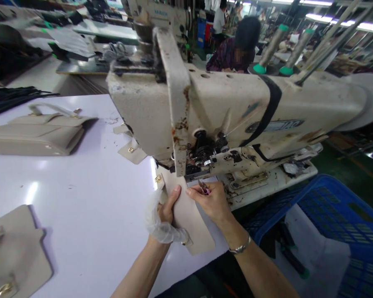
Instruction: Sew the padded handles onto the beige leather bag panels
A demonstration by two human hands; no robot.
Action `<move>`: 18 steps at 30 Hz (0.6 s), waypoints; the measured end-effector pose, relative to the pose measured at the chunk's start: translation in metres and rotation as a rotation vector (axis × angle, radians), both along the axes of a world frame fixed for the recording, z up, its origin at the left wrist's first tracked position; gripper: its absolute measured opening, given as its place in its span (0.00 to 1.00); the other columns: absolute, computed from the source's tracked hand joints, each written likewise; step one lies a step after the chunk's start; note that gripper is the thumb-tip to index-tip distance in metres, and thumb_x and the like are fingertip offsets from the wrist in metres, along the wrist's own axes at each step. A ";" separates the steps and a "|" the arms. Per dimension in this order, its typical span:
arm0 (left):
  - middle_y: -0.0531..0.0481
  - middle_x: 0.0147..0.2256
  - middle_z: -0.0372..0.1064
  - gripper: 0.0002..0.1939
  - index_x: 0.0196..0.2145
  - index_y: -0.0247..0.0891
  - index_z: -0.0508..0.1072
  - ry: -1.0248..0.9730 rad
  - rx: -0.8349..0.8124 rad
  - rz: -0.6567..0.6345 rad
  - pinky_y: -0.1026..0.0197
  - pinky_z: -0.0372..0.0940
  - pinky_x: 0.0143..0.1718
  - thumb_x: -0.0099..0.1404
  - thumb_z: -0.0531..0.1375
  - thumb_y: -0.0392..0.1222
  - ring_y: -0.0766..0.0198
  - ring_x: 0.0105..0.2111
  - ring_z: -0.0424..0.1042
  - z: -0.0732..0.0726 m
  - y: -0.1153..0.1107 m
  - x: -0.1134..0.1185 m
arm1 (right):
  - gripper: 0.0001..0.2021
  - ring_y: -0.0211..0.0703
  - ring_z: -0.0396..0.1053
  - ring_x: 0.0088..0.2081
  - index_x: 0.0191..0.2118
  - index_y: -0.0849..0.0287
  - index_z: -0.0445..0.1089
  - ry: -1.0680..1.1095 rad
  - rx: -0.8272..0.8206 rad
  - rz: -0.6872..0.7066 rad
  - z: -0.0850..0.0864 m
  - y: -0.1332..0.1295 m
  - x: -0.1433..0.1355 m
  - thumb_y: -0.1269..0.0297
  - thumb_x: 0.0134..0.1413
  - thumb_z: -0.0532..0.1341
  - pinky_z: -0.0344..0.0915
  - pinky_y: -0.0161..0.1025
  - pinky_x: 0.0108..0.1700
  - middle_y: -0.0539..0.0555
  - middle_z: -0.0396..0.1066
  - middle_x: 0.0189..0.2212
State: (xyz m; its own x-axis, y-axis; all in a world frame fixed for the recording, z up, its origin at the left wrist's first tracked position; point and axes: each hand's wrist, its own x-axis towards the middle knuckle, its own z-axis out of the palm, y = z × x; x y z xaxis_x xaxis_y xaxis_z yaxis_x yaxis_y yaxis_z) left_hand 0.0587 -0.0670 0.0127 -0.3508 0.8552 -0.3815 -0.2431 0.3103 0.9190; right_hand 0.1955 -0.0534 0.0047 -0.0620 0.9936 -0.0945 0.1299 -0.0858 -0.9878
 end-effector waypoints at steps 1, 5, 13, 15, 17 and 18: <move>0.41 0.51 0.74 0.27 0.44 0.37 0.75 0.026 0.007 0.007 0.51 0.61 0.63 0.51 0.71 0.54 0.41 0.61 0.64 0.000 0.001 0.000 | 0.13 0.32 0.50 0.22 0.22 0.62 0.75 0.000 -0.003 -0.002 0.001 0.001 -0.001 0.59 0.51 0.65 0.47 0.33 0.25 0.47 0.55 0.17; 0.43 0.51 0.74 0.26 0.44 0.37 0.75 0.007 0.042 -0.022 0.51 0.64 0.62 0.53 0.70 0.56 0.42 0.58 0.67 -0.007 0.005 -0.001 | 0.15 0.32 0.50 0.22 0.21 0.63 0.73 -0.042 0.004 -0.027 -0.001 0.006 -0.004 0.58 0.51 0.65 0.48 0.33 0.25 0.47 0.56 0.17; 0.46 0.44 0.77 0.22 0.42 0.39 0.76 -0.108 0.072 0.014 0.50 0.68 0.57 0.52 0.71 0.51 0.43 0.54 0.71 -0.010 0.018 -0.003 | 0.16 0.32 0.48 0.22 0.19 0.62 0.67 -0.096 0.036 -0.042 -0.001 0.016 -0.009 0.58 0.51 0.64 0.45 0.33 0.24 0.45 0.51 0.17; 0.46 0.40 0.78 0.22 0.41 0.38 0.76 -0.124 0.044 0.013 0.49 0.69 0.56 0.52 0.71 0.51 0.42 0.54 0.72 -0.012 0.021 -0.004 | 0.19 0.32 0.48 0.22 0.17 0.62 0.63 -0.092 0.027 -0.052 0.000 0.018 -0.011 0.58 0.51 0.64 0.44 0.34 0.24 0.45 0.49 0.17; 0.45 0.38 0.78 0.22 0.40 0.38 0.77 -0.127 0.012 0.009 0.48 0.70 0.56 0.52 0.71 0.52 0.41 0.53 0.72 -0.016 0.023 -0.006 | 0.21 0.31 0.48 0.22 0.16 0.61 0.58 -0.091 0.026 -0.067 0.000 0.021 -0.013 0.58 0.50 0.65 0.43 0.34 0.23 0.45 0.49 0.17; 0.45 0.39 0.78 0.22 0.40 0.38 0.77 -0.128 0.009 0.009 0.47 0.70 0.56 0.52 0.71 0.53 0.42 0.53 0.72 -0.018 0.025 -0.006 | 0.22 0.31 0.47 0.21 0.15 0.61 0.56 -0.095 0.035 -0.076 0.000 0.022 -0.013 0.59 0.50 0.65 0.42 0.34 0.23 0.45 0.48 0.16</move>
